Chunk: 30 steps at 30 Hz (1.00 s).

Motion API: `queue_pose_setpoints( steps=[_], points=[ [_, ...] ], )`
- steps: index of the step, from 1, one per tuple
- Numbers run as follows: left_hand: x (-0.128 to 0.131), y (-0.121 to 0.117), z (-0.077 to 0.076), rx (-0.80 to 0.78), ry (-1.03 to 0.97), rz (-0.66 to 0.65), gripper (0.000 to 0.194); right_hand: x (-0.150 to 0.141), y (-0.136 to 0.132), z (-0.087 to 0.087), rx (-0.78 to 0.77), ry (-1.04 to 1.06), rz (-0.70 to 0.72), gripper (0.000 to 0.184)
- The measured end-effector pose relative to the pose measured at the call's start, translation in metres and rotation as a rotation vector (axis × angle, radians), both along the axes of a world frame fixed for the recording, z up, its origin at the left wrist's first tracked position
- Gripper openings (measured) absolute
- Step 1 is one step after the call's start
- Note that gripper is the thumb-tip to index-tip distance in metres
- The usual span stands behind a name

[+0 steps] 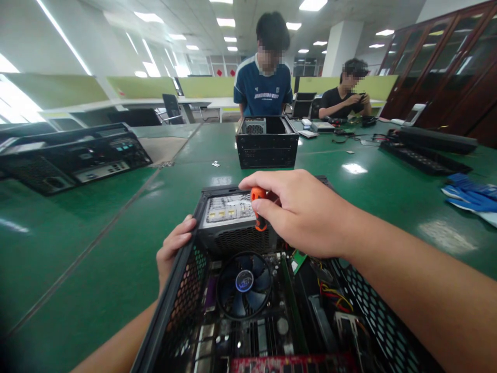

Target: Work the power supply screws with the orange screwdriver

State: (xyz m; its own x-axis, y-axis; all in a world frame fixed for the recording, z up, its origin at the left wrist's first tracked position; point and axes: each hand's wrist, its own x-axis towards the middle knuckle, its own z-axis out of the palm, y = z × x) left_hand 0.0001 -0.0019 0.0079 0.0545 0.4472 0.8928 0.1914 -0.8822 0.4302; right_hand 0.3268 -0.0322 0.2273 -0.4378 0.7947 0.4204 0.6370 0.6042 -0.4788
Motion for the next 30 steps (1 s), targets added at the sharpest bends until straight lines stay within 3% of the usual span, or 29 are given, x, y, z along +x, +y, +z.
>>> queue_pose_setpoints(
  steps=[30],
  points=[
    [0.0001,-0.0007,-0.0003,0.007,-0.002,-0.041,0.042,-0.0017,-0.0004,-0.0031,-0.014,-0.003,0.067,0.039]
  ],
)
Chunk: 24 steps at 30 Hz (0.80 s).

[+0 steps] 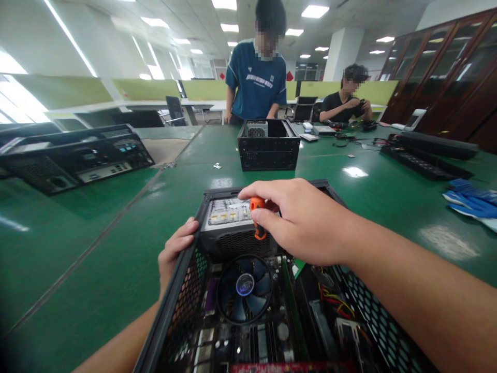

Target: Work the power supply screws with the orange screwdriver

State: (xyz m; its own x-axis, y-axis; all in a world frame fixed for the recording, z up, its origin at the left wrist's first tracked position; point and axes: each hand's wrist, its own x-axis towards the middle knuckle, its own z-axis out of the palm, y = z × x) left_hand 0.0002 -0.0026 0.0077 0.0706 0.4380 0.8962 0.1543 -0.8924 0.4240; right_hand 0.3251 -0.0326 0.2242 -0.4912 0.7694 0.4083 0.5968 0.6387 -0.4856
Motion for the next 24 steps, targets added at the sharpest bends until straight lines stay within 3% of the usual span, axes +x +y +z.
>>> queue_pose_setpoints(
  steps=[6,17,24],
  points=[
    [-0.001,0.000,-0.001,0.013,0.009,0.011,0.044,0.001,0.000,0.003,-0.001,-0.014,-0.006,0.039],
    [-0.004,0.001,-0.005,-0.005,0.009,0.019,0.042,-0.013,-0.004,0.000,0.039,-0.201,-0.029,0.015],
    [-0.003,0.001,-0.007,-0.020,-0.005,0.023,0.041,-0.005,-0.007,0.001,0.152,-0.095,-0.050,0.026]
  ],
)
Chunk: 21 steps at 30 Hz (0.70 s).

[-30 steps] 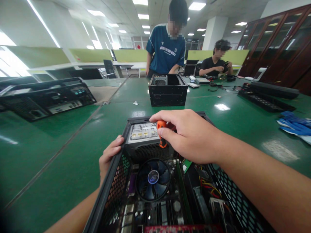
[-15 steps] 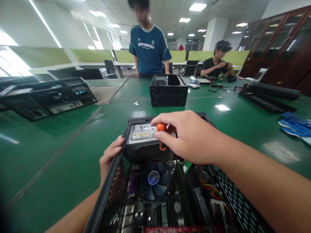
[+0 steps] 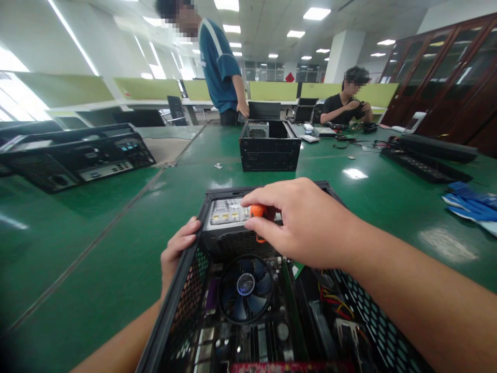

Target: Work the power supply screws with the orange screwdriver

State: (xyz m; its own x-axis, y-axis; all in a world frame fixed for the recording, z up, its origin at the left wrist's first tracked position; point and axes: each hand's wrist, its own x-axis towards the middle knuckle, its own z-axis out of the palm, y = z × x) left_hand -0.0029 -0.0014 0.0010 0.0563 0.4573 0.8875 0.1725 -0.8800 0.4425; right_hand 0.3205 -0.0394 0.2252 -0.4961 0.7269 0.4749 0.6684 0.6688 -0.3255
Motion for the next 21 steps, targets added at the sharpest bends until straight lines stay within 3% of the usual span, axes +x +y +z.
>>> queue_pose_setpoints(
  steps=[21],
  points=[
    [0.0028,-0.0016,0.0016,0.015,0.005,0.008,0.043,0.0019,0.0008,0.0045,-0.033,0.019,-0.027,0.025]
  ],
)
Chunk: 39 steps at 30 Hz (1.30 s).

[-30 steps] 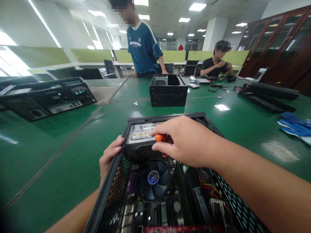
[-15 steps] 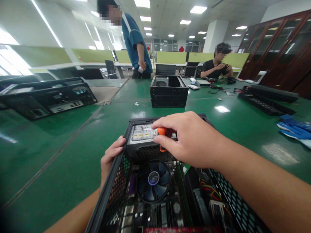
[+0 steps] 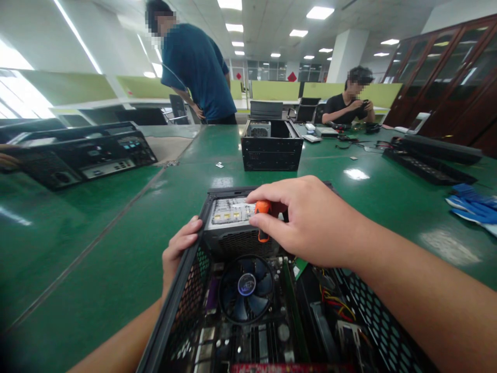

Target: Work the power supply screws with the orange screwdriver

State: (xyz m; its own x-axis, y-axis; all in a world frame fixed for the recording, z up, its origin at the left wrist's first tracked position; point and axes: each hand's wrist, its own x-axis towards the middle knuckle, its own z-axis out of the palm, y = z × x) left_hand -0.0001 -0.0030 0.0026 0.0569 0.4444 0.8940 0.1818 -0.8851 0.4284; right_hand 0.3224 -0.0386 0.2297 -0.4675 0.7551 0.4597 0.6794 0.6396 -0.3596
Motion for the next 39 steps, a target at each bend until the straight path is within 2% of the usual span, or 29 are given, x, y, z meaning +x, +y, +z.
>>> queue_pose_setpoints(
  steps=[10,16,27,30,34,36,39],
  points=[
    [0.0008,0.0006,0.0011,0.025,0.017,-0.003,0.044,0.0061,0.0006,0.0020,-0.057,-0.016,-0.016,0.039],
    [0.0008,0.0011,0.0020,0.011,-0.001,0.002,0.042,0.0032,0.0030,-0.0005,-0.006,-0.018,-0.080,0.032],
    [0.0001,0.0008,-0.0006,0.017,-0.004,-0.018,0.044,0.0050,0.0033,0.0001,-0.020,-0.038,-0.075,0.032],
    [-0.0008,0.0011,-0.0015,0.017,0.006,-0.013,0.046,0.0057,0.0025,0.0000,-0.085,-0.027,-0.061,0.034],
    [-0.0009,0.0007,-0.0019,-0.004,0.002,-0.008,0.044,0.0062,0.0018,-0.0008,-0.241,0.068,-0.032,0.050],
    [0.0000,0.0003,-0.0007,-0.002,0.003,-0.006,0.044,0.0052,0.0021,-0.0011,-0.291,0.102,-0.021,0.040],
    [0.0018,0.0001,0.0023,0.023,0.010,0.000,0.044,0.0022,0.0034,0.0001,-0.268,0.097,-0.018,0.008]
  ],
)
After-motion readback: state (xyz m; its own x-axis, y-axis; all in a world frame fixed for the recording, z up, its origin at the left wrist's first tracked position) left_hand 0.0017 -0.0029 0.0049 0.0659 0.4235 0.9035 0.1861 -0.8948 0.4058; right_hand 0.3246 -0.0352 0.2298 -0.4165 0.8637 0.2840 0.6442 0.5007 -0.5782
